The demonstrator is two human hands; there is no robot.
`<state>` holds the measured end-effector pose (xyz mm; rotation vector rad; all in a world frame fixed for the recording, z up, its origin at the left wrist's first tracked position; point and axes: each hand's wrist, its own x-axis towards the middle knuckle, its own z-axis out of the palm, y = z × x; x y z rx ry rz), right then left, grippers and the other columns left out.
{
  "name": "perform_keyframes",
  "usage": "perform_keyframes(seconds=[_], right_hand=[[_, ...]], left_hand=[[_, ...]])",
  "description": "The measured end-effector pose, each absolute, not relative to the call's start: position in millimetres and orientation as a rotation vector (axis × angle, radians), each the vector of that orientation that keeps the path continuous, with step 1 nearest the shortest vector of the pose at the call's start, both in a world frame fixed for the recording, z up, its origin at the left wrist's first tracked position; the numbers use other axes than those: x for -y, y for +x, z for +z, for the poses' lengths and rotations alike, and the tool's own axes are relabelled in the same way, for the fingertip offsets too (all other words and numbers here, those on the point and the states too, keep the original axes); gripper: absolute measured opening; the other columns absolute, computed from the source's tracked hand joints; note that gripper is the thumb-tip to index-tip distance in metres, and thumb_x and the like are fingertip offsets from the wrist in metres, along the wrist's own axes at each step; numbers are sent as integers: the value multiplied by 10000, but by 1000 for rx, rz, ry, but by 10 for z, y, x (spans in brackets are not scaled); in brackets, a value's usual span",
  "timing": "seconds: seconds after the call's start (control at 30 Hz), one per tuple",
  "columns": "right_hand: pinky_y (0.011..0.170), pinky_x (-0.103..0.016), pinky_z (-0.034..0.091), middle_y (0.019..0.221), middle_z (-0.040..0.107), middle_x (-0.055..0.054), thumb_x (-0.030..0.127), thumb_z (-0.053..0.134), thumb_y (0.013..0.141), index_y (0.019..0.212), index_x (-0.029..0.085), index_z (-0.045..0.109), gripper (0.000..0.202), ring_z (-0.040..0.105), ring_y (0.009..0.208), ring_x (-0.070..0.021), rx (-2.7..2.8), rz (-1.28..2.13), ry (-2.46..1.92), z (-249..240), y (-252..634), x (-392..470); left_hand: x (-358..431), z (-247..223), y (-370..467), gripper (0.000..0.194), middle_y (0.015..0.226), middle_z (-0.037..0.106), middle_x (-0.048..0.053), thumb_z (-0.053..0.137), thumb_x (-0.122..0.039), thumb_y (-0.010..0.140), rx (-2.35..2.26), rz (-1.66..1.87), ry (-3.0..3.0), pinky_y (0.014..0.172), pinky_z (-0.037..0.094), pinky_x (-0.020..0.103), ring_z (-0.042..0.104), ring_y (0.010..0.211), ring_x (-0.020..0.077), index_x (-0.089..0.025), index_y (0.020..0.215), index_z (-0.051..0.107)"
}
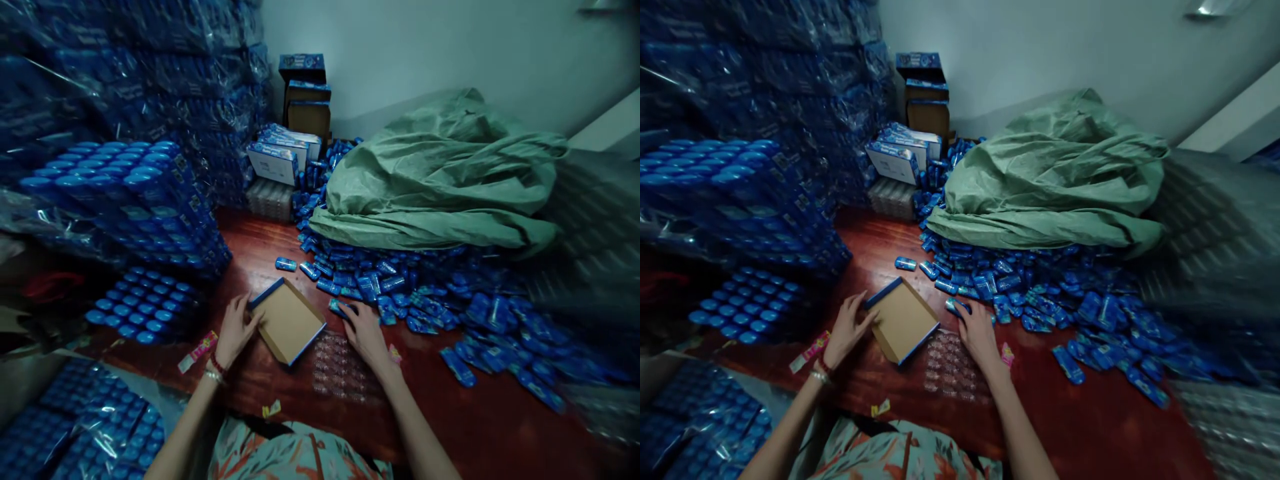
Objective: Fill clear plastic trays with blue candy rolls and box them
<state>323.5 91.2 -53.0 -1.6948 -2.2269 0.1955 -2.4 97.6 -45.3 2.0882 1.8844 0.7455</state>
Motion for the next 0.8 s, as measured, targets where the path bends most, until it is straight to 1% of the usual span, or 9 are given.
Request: perform_keyframes(seconds=[0.07,0.13,0.23,0.3,0.43,0.53,0.67,0.73,0.8], right_hand=[[892,-399,435,1176,487,-99,220,448,870,1269,251,490,402,477,1078,-237,2159,217,-1655,-541,3334,-779],[937,-413,420,1231,466,-103,255,426,893,1284,250,471,394,462,1136,-234,2024,234,-1640,-513,3330,-641],[961,-424,413,1217,506,-96,284,403,913,1278,265,474,372,477,1147,-222,1895,276,-1634,-458,3140,-408],[986,-461,388,1232,525,-95,313,442,901,1288,276,468,390,473,1165,-236,2023,308,-1607,-464,2982,-231],[1026,-555,312,1363,451,-86,314,489,879,1350,280,397,481,378,1271,-273,2306,260,-1559,-612,2987,70],[1024,-558,320,1351,467,-90,268,463,891,1324,266,436,434,367,1284,-264,2271,170,-1586,-713,3346,159],[1032,-517,338,1321,497,-83,262,471,891,1241,249,530,356,364,1289,-244,2223,181,-1596,-658,3853,149],[1038,-503,336,1303,513,-66,285,491,883,1188,259,570,316,389,1271,-233,2233,232,-1590,-580,3964,119],[1028,-499,341,1248,554,-65,324,514,871,1132,259,605,284,447,1215,-233,2203,254,-1594,-513,3968,60]], left_hand=[[-1152,-433,49,356,1017,577,105,457,-377,868,-1984,526,2052,768,480,333,581,909,224,-170,1148,529],[-1288,-367,155,245,936,594,93,403,-305,894,-2053,296,2034,669,459,284,597,822,209,-173,1004,578],[-1403,-261,255,202,900,601,93,383,-240,891,-2113,176,2028,605,419,260,604,789,208,-170,886,573],[-1412,-235,249,181,899,605,96,393,-227,882,-2130,181,2024,605,411,256,606,791,207,-164,875,563],[-1260,-300,167,160,867,621,94,407,-220,865,-2119,255,2006,644,416,255,609,787,202,-158,849,555],[-1018,-357,196,157,837,642,77,416,-253,868,-2012,282,2000,659,420,251,614,751,188,-167,862,548],[-650,-341,346,220,744,658,65,396,-351,890,-1926,66,1937,601,416,268,633,700,214,-185,869,539],[-539,-323,390,272,792,674,74,378,-417,894,-1930,66,1892,613,435,285,647,745,236,-193,913,532],[-524,-333,399,328,946,675,88,376,-470,886,-1935,220,1849,681,465,308,648,852,246,-199,1013,509]])
